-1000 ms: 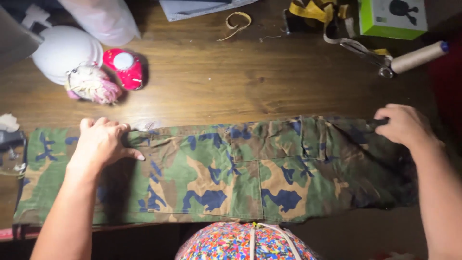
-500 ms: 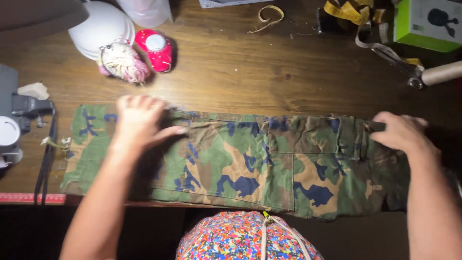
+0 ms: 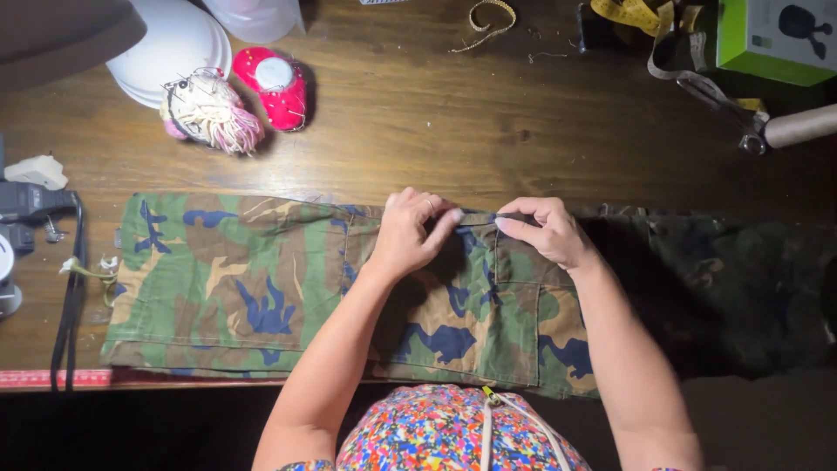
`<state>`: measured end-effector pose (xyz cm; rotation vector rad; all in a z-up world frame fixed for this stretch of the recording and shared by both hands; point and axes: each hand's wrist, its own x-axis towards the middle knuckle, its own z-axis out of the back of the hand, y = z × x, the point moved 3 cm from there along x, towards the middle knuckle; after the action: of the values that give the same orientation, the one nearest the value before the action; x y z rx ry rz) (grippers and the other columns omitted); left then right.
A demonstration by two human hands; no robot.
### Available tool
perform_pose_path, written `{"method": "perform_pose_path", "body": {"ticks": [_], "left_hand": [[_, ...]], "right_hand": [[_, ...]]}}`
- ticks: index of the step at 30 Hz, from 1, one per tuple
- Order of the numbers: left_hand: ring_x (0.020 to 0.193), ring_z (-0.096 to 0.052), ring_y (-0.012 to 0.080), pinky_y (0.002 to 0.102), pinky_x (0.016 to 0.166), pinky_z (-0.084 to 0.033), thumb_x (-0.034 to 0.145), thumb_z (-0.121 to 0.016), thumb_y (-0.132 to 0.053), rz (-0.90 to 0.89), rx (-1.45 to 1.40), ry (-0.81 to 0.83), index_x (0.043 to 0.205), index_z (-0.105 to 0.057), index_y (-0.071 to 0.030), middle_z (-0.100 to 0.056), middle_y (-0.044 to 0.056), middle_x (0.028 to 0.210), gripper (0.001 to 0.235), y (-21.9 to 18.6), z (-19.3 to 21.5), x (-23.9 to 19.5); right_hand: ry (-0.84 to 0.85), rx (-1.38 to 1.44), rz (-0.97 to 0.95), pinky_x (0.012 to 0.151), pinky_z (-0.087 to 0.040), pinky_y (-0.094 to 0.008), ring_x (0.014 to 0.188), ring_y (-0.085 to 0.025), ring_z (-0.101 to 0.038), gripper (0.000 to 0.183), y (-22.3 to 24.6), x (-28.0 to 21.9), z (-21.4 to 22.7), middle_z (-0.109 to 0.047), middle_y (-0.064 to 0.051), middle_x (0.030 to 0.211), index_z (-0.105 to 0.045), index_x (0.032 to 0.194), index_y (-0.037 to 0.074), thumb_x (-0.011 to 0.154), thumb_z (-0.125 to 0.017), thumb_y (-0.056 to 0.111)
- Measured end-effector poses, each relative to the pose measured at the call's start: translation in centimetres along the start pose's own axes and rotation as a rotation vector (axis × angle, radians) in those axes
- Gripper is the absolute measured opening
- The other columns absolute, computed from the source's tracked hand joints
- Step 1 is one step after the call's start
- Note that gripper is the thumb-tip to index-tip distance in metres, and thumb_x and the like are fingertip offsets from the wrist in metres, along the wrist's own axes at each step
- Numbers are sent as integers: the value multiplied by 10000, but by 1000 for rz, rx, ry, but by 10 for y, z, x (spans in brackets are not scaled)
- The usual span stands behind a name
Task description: The person is preparing and cutting camouflage pants using scissors on a wooden work table.
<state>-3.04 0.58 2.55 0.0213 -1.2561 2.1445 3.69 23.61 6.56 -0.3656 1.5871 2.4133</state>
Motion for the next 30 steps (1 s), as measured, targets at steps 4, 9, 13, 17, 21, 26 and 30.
{"method": "perform_pose_path", "body": {"ticks": [4,9,13,17,21,26,30], "left_hand": [[1000,-711,360,469,863,-505,867,-755,-385,91,-92,350,1199,-657,-215,-748,97,977,385,-20,22,27],[1009,-729,446,552,893,-569,865,-699,-430,166,-15,724,1099,-727,-183,-775,169,1011,342,-17,9,54],[970,-687,536,605,857,-543,929,-650,-314,152,-326,543,1000,-761,-92,-750,250,937,258,-2,21,51],[898,-719,364,489,790,-592,783,-833,-288,-37,-196,430,927,-780,-183,-719,98,856,187,15,30,52],[941,-727,252,414,837,-614,761,-800,-470,-112,172,474,946,-813,-349,-733,-1,939,221,12,14,39],[868,-665,193,356,765,-525,729,-709,-389,-324,359,320,764,-767,-254,-687,-15,798,151,26,-36,22],[780,-648,196,338,701,-500,713,-622,-329,-407,421,157,687,-712,-234,-659,-11,716,133,30,-48,17]], "right_hand": [[17,16,32,764,-508,-258,808,-92,-599,174,6,2,2,-734,-9,786,-820,992,126,828,-828,183],[-37,-89,116,885,-494,-311,903,-112,-607,183,-5,2,3,-772,-39,882,-802,1033,104,902,-802,231],[-142,-405,228,932,-472,-376,936,-294,-676,208,-7,-10,6,-765,-51,897,-788,1054,174,896,-801,310],[-182,-340,292,933,-489,-380,941,-257,-665,237,-12,-8,13,-751,-51,889,-793,1073,154,883,-818,293],[-168,-348,302,951,-484,-385,945,-257,-660,230,-20,-5,13,-752,-51,889,-796,1081,145,891,-809,274],[-175,-388,370,954,-462,-381,876,-270,-675,224,-4,-11,11,-728,-55,844,-780,1061,119,905,-796,278],[-174,-388,414,960,-444,-368,827,-262,-684,205,-3,-14,15,-708,-52,804,-773,1049,106,928,-773,272]]}}
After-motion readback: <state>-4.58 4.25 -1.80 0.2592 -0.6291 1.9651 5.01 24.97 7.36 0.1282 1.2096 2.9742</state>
